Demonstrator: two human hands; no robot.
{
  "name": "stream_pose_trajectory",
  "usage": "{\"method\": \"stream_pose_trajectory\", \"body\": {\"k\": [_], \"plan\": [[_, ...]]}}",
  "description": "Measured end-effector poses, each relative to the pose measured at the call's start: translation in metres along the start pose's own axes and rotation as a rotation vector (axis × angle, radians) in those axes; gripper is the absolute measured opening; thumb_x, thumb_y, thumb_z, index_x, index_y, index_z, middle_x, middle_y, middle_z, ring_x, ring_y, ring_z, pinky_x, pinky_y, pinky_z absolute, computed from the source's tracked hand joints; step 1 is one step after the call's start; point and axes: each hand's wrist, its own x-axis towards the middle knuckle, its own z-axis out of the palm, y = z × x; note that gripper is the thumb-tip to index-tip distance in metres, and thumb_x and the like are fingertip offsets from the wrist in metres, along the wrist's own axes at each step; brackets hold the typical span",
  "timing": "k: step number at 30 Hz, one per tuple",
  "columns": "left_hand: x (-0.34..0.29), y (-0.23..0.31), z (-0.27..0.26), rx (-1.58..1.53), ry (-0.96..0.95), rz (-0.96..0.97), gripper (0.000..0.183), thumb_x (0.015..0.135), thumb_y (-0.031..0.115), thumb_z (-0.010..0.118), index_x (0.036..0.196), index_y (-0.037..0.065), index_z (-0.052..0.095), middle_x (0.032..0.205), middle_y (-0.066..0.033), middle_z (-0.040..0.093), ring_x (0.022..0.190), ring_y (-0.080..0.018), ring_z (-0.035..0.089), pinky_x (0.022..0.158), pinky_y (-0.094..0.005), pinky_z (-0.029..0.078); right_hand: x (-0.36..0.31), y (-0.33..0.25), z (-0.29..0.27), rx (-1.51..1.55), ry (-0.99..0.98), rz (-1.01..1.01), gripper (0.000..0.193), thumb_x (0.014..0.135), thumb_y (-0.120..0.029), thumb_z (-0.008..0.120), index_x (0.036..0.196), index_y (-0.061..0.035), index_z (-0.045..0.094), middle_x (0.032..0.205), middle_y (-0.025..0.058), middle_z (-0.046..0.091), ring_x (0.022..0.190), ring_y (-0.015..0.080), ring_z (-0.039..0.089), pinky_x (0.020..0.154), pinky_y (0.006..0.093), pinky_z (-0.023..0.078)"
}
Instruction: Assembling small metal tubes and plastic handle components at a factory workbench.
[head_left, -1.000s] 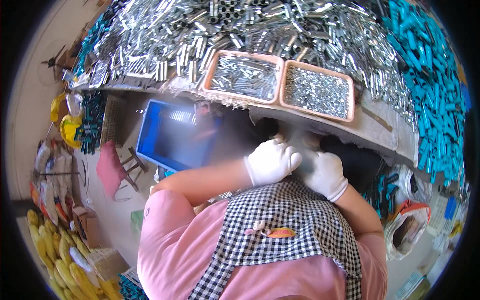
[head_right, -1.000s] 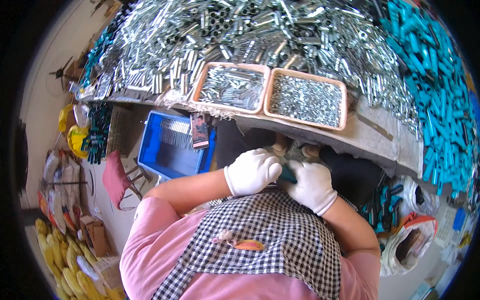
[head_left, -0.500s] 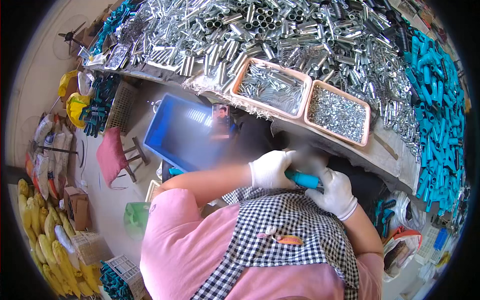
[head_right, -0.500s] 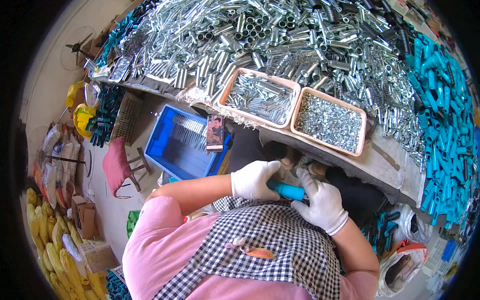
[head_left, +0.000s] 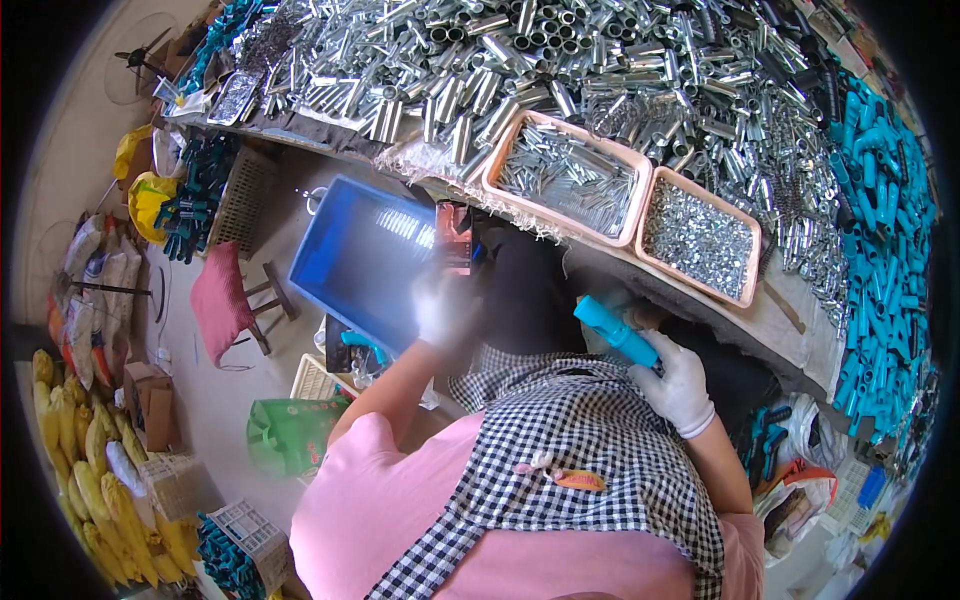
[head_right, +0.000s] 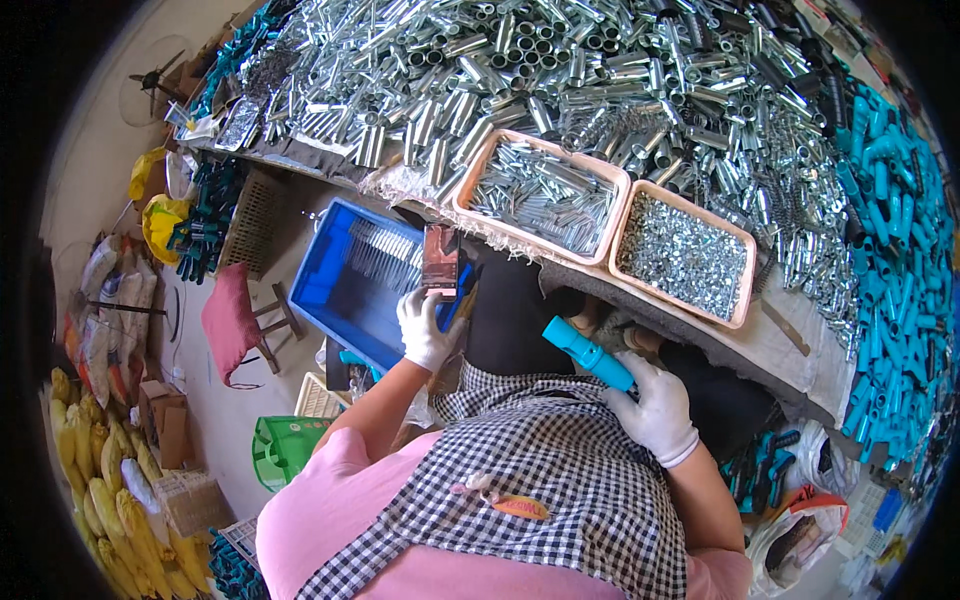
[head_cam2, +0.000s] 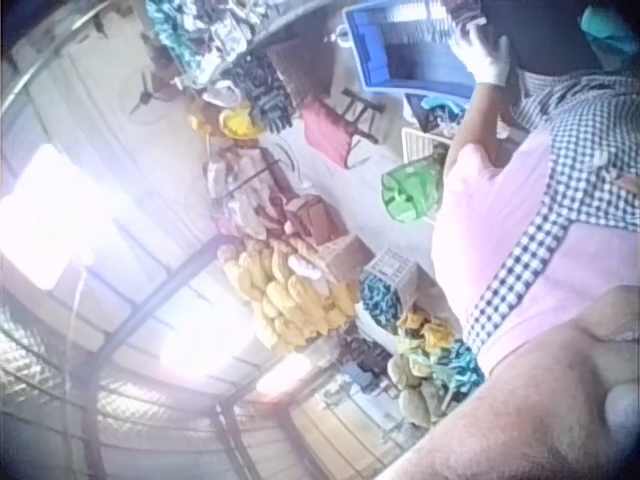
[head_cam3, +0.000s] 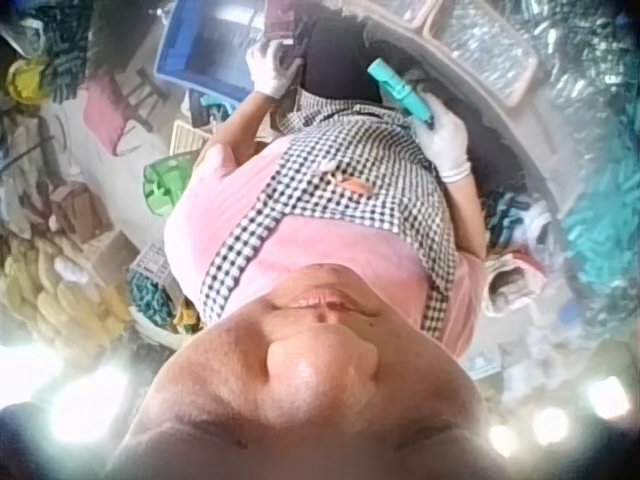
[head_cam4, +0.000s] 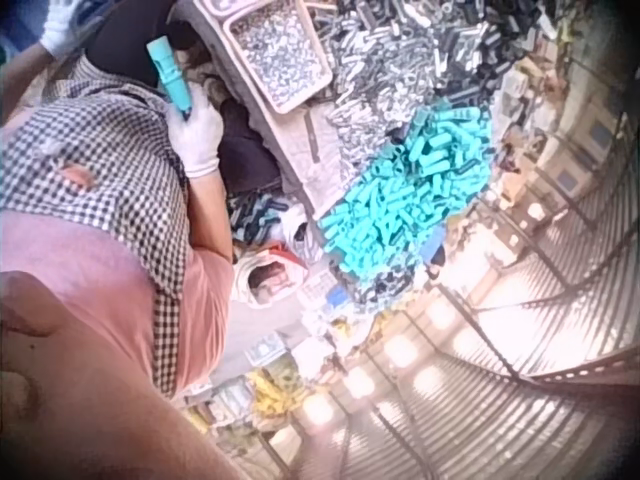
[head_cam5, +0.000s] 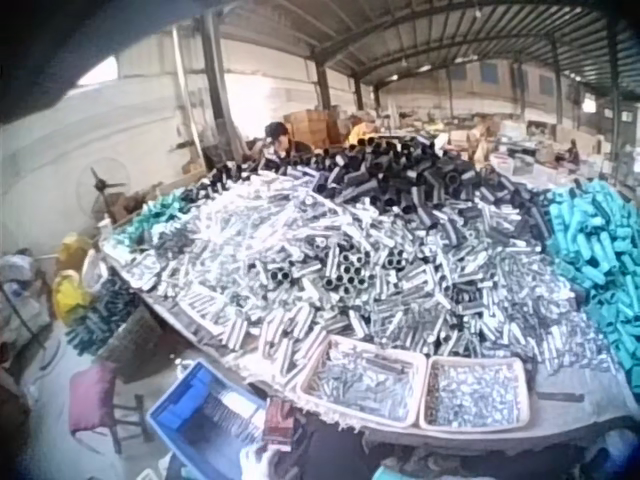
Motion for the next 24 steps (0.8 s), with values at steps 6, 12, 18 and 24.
{"method": "stream_pose_trajectory", "body": {"k": [6,12,18,24], "plan": [[-0.011,-0.011,0.016,0.022,-0.01,-0.029,0.067,0.063,0.038,0.084,0.118,0.011,0.057,0.126,-0.0197,0.047,0.118,-0.0428,0.042,0.102,-0.0567,0.035,0.004,-0.003,0.01,0.033,0.012,0.013,0.047,0.074,-0.021,0.076,0.112,0.0031,0.062,0.092,0.0234,0.068,0.081,0.0398,0.067,0.07,0.0419,0.053],[-0.014,-0.02,0.024,0.045,0.107,0.143,0.067,0.062,0.036,0.085,0.118,0.011,0.057,0.126,-0.02,0.047,0.119,-0.0429,0.042,0.102,-0.0571,0.035,0.008,-0.009,0.015,0.077,0.02,0.041,0.047,0.075,-0.02,0.075,0.113,0.0036,0.062,0.096,0.0241,0.068,0.084,0.0394,0.067,0.073,0.0406,0.053],[-0.016,-0.021,0.025,0.072,0.067,0.109,0.069,0.061,0.032,0.084,0.123,0.015,0.058,0.128,-0.0205,0.046,0.12,-0.0441,0.041,0.103,-0.0576,0.035,0.014,-0.011,0.017,0.062,0.007,0.026,0.047,0.075,-0.019,0.075,0.114,0.0038,0.062,0.097,0.0242,0.068,0.085,0.0395,0.067,0.073,0.0402,0.054],[-0.017,-0.024,0.031,-0.011,0.046,0.056,0.068,0.059,0.033,0.085,0.121,0.015,0.062,0.129,-0.0211,0.046,0.121,-0.0451,0.041,0.102,-0.0572,0.037,0.012,-0.003,0.019,0.107,0.035,0.021,0.047,0.076,-0.019,0.075,0.113,0.0053,0.062,0.097,0.025,0.067,0.084,0.0399,0.067,0.073,0.0406,0.054]]}}
